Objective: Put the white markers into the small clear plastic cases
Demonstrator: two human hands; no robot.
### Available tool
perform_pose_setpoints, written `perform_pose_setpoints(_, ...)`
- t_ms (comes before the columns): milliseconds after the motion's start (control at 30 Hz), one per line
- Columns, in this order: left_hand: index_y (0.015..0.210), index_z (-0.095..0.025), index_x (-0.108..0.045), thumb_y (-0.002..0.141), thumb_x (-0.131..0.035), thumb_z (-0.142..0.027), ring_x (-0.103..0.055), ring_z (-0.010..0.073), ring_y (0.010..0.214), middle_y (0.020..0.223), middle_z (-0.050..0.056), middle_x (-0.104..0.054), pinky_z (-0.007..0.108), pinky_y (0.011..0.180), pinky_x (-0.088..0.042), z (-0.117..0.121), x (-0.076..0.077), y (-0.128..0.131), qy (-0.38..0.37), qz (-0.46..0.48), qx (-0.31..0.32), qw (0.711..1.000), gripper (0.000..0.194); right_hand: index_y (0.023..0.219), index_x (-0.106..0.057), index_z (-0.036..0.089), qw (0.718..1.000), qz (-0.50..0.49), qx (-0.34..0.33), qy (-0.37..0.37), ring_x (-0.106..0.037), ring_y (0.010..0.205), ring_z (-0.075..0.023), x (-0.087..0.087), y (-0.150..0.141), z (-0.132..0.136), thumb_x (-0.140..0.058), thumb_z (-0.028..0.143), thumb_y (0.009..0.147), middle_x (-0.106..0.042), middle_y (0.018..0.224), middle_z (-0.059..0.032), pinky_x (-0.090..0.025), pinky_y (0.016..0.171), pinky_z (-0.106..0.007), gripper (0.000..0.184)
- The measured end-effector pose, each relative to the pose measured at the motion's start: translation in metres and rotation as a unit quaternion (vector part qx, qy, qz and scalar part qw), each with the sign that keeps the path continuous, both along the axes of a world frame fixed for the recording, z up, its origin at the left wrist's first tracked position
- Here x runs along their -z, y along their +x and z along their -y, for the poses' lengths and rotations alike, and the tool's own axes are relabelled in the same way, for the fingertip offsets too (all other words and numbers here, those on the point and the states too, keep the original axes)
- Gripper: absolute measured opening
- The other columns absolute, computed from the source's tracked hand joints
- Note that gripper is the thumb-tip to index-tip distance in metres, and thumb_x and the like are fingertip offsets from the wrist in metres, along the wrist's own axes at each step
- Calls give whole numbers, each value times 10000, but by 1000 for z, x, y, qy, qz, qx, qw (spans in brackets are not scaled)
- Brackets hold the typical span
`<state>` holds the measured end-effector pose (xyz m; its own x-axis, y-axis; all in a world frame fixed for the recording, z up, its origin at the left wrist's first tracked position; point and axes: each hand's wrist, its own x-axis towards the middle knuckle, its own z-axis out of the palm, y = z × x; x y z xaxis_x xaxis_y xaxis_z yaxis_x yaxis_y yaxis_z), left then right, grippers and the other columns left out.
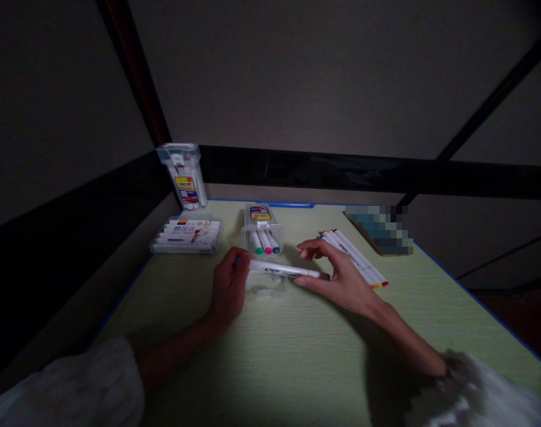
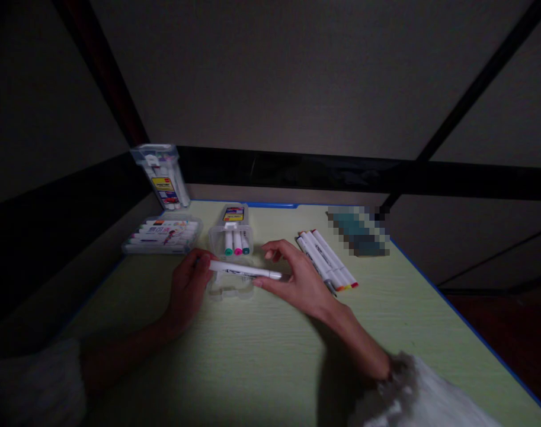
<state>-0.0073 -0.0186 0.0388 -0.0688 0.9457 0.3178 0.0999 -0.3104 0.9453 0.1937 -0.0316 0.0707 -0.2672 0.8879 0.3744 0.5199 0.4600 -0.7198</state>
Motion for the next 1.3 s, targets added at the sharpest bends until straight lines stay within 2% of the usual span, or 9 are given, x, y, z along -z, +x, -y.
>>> perform_pose_setpoints(100, 698, -172, -504, 809, -489, -423, -324, 80, 480, 552, -54, -404, 194, 441, -264, -1, 2, 0, 4, 15, 2, 1000, 275, 867, -553, 189, 997, -39, 21, -67, -541, 738, -168, -1, 1, -1, -524, 452, 818, -594, 806, -38, -414, 619, -278, 270)
perform_pose_setpoints(233, 696, -173, -498, 810, -493, -445, -311, 73, 463, 542, -59, -394, 186, 419, -252, -2, 2, 0, 7, 38, -2, 999, 295, 748, -547, 176, 979, -82, -13, -189, -477, 521, -123, 0, 0, -3, -345, 529, 871, -555, 566, -2, -366, 507, -253, 425)
perform_pose_setpoints(300, 695, -173, -494, 803, -504, -460, -295, 70, 443, 515, -69, -367, 182, 401, -235, -2, 1, 1, 9, 51, -2, 999, 307, 740, -533, 179, 960, -128, -39, -247, -418, 431, -106, 1, -2, -4, -334, 570, 850, -521, 478, 21, -331, 449, -240, 452)
perform_pose_setpoints(367, 698, -172, -495, 796, -512, -475, -284, 67, 425, 490, -77, -345, 181, 388, -220, -2, -1, 1, 9, 58, 1, 998, 319, 712, -514, 189, 946, -166, -39, -275, -345, 379, -88, 1, -4, -3, -383, 586, 817, -464, 423, 51, -271, 403, -225, 431)
perform_pose_setpoints(533, 701, -171, -495, 797, -517, -484, -294, 66, 417, 472, -81, -336, 178, 387, -218, -2, 0, 2, 3, 62, 11, 998, 329, 569, -442, 196, 939, -223, 6, -260, -253, 404, -65, -1, -8, -1, -514, 531, 776, -353, 418, 78, -196, 409, -218, 400)
perform_pose_setpoints(800, 701, -174, -504, 799, -519, -483, -306, 72, 437, 497, -73, -354, 192, 409, -240, -3, 3, 1, 6, 55, 15, 998, 324, 590, -451, 195, 943, -246, 43, -220, -250, 435, -67, 4, -10, -1, -563, 528, 731, -343, 461, 79, -174, 428, -232, 378)
perform_pose_setpoints(967, 721, -176, -521, 792, -527, -481, -326, 77, 443, 495, -69, -368, 191, 416, -259, -2, 3, 0, 9, 54, 24, 998, 313, 609, -468, 194, 935, -269, 55, -226, -254, 432, -65, 1, -10, -1, -604, 525, 688, -324, 465, 84, -152, 418, -228, 366)
perform_pose_setpoints(1167, 839, -170, -586, 823, -490, -372, -405, 93, 489, 520, -56, -420, 201, 479, -320, 3, 3, -2, 25, -2, 61, 998, 224, 606, -462, 202, 908, -349, 59, -225, -239, 423, -63, -1, -10, -3, -658, 472, 652, -302, 450, 92, -157, 418, -227, 336)
perform_pose_setpoints(1300, 866, -166, -623, 814, -501, -306, -541, 144, 630, 604, -15, -534, 244, 603, -421, 8, -1, -3, 61, -68, 91, 992, 194, 652, -456, 216, 904, -373, 67, -199, -277, 445, -80, 0, -8, -7, -623, 447, 675, -328, 498, 77, -219, 432, -239, 286)
